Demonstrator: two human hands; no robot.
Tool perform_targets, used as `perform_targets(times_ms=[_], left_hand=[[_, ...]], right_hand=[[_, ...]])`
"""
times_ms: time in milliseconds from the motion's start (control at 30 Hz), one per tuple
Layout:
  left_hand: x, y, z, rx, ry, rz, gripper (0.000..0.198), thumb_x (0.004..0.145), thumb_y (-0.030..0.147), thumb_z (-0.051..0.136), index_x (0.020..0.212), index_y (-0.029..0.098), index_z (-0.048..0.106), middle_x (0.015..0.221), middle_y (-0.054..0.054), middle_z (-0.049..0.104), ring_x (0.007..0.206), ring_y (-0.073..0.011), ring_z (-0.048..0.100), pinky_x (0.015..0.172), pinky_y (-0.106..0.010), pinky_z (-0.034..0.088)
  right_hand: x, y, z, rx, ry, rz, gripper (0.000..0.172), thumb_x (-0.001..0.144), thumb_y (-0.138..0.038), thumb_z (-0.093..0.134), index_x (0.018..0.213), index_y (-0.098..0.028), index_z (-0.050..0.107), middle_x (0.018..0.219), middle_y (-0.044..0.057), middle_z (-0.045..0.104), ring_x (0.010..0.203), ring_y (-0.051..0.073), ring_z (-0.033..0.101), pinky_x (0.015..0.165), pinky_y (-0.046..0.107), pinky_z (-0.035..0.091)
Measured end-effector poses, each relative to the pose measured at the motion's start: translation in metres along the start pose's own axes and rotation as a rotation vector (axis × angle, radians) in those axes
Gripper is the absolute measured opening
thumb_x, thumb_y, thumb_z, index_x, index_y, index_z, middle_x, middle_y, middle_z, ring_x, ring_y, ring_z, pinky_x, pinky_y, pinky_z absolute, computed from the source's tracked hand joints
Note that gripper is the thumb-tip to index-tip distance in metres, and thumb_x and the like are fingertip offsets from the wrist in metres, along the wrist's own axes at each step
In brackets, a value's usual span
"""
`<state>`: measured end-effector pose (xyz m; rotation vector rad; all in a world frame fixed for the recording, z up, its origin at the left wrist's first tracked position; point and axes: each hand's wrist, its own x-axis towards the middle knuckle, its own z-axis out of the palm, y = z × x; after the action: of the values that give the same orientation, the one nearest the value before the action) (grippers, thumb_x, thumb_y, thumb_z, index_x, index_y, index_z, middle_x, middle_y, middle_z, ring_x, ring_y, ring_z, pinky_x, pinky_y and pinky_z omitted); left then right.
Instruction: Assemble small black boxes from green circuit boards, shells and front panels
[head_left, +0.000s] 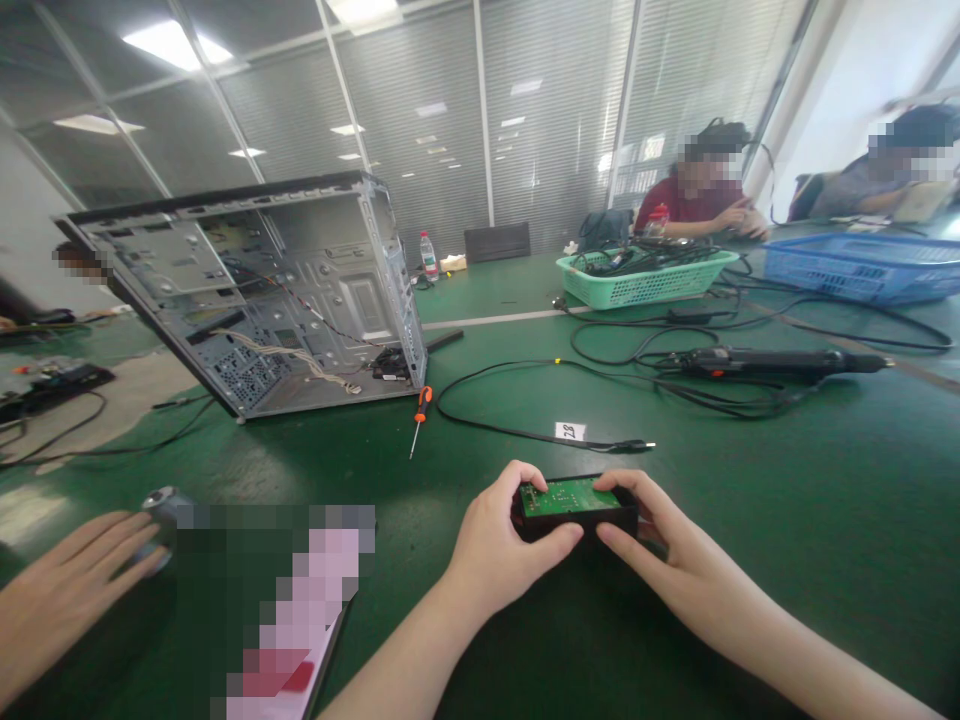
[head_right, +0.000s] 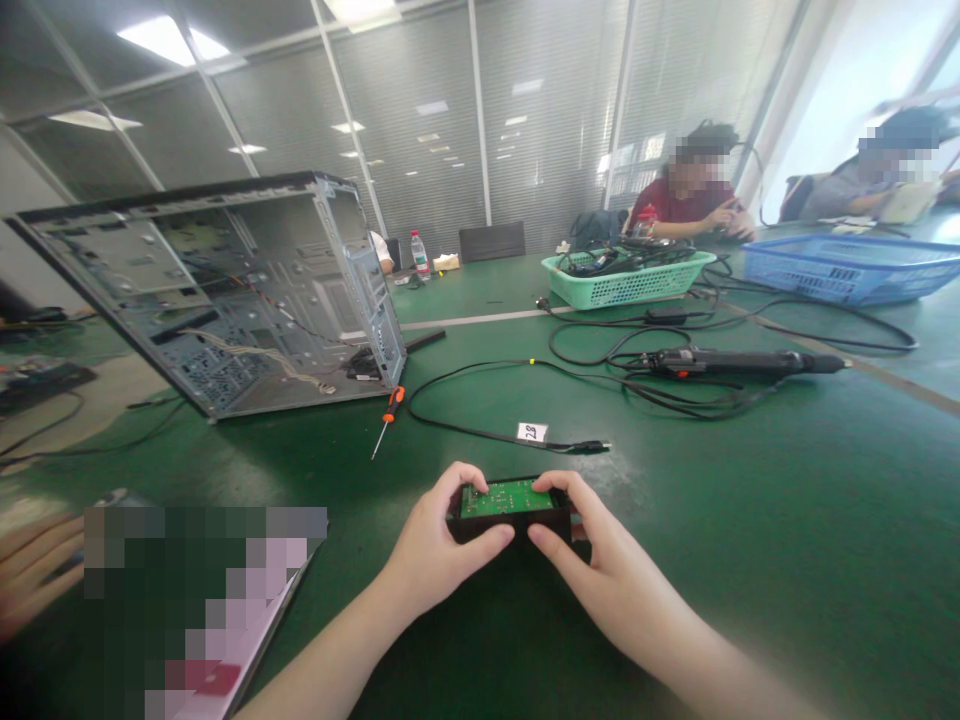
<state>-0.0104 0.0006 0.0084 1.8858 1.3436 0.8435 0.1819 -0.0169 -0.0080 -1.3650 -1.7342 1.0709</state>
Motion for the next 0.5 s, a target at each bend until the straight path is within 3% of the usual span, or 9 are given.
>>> perform_targets(times_ms=[300,433,500], left_hand=[[-0.0001,-0.0052,0.001,-0.143,0.021,-0.008,0.025,0.074,0.038,0.063,0.088,0.023,0.048,0.075,0.004,0.049,0.069,-0.0142,0.048,0.062,-0.024,0.036],[0.0031,-0.0076,0.0038,-0.315,0.032,-0.052,0.023,0.075,0.038,0.061,0.084,0.021,0.048,0.075,0.004,0.049,0.067,-0.0131,0.047,0.06,-0.022,0.036],[0.005,-0.0072,0.0042,-0.384,0.024,-0.095,0.022,0.076,0.038,0.059,0.08,0.02,0.047,0.071,0.004,0.047,0.065,-0.0128,0.045,0.059,-0.022,0.036]], right_hand=[[-0.0016,-0.0018,-0.0072,0.007,-0.147,0.042,0.055,0.081,-0.043,0.053,0.126,-0.024,0.027,0.118,0.007,0.045,0.098,0.021,0.054,0.085,0.037,0.05],[-0.002,-0.0043,-0.0082,0.008,-0.127,-0.033,0.047,0.082,-0.041,0.053,0.122,-0.026,0.034,0.139,0.005,0.026,0.109,0.02,0.049,0.083,0.034,0.051],[-0.0021,-0.0076,-0.0092,0.025,-0.134,-0.03,0.046,0.081,-0.042,0.055,0.119,-0.024,0.038,0.139,0.005,0.027,0.11,0.021,0.049,0.082,0.034,0.051]])
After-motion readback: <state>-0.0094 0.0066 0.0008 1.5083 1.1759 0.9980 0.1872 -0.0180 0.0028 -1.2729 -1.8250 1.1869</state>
